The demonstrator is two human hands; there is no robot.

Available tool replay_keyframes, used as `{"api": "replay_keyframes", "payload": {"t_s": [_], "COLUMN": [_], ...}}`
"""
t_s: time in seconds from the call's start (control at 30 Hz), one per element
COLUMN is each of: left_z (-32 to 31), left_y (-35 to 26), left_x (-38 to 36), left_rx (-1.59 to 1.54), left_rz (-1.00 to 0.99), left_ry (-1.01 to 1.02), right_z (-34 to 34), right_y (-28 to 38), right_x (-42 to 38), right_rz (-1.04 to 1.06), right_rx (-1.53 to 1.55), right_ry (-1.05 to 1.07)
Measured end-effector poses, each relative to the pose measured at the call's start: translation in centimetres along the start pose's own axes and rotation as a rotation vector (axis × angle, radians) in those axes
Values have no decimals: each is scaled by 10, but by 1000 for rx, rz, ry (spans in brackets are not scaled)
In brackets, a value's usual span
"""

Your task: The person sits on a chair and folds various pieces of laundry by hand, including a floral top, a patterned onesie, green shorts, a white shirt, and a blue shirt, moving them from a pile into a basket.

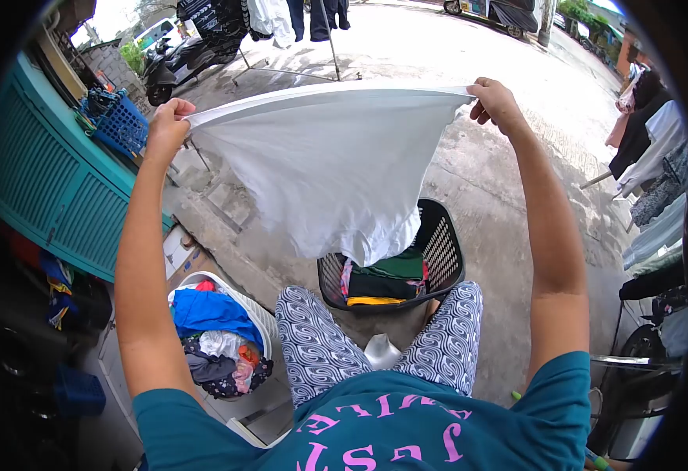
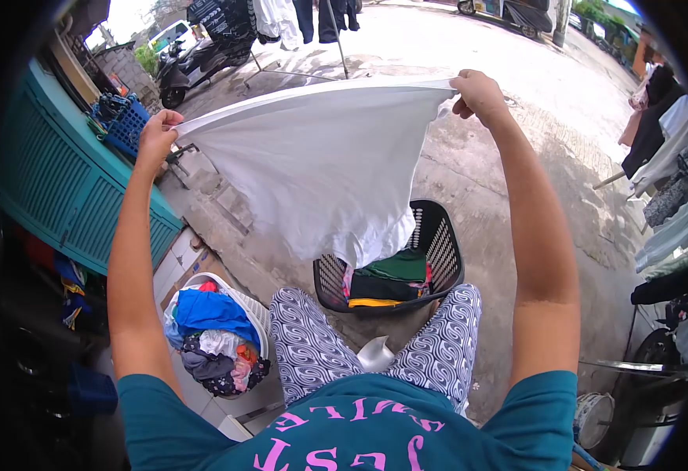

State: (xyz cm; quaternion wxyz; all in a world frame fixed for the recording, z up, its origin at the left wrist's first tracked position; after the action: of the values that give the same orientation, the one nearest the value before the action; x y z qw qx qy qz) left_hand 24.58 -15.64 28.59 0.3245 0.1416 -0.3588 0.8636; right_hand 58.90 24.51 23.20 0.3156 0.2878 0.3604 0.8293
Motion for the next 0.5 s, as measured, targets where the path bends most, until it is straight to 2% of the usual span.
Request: {"api": "replay_keyframes", "payload": {"t_s": [0.07,0.1,0.17,0.2,0.27,0.3,0.37,0.47,0.5], "left_z": [10,9,1,3,-11,-15,-23,-42,-45], "left_y": [-16,-17,13,10,24,25,34,42,41], "left_x": [-1,-1,0,-2,-14,-14,-14,-16,-15], "left_rx": [368,368,219,219,-394,-394,-863,-804,-732], "left_rz": [-176,-178,219,219,475,476,470,486,441], "left_ry": [-93,-92,63,63,214,213,118,85,85], "right_z": [-9,-11,-24,-24,-16,-17,-44,-64,-61], "right_y": [-12,-14,-14,-15,5,9,4,-7,-12], "right_x": [0,1,1,1,-8,-12,-18,-17,-17], "right_rz": [-115,-116,-123,-123,-7,38,-16,-65,-78], "right_rx": [19,19,341,342,680,696,668,665,558], "right_ry": [137,136,154,154,28,34,101,130,122]}}
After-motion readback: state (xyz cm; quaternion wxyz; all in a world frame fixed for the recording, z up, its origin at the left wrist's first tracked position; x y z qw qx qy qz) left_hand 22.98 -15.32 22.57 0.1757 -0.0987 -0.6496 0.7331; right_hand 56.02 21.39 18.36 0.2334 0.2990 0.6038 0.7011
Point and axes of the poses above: each hand's wrist, its own x-axis towards the middle knuckle, its own z-axis out of the back of the hand, y = z × x, the point moved 9 cm from there along x, towards the middle knuckle, and after that the axes turned 5 degrees about z, right-handed, at the moved point
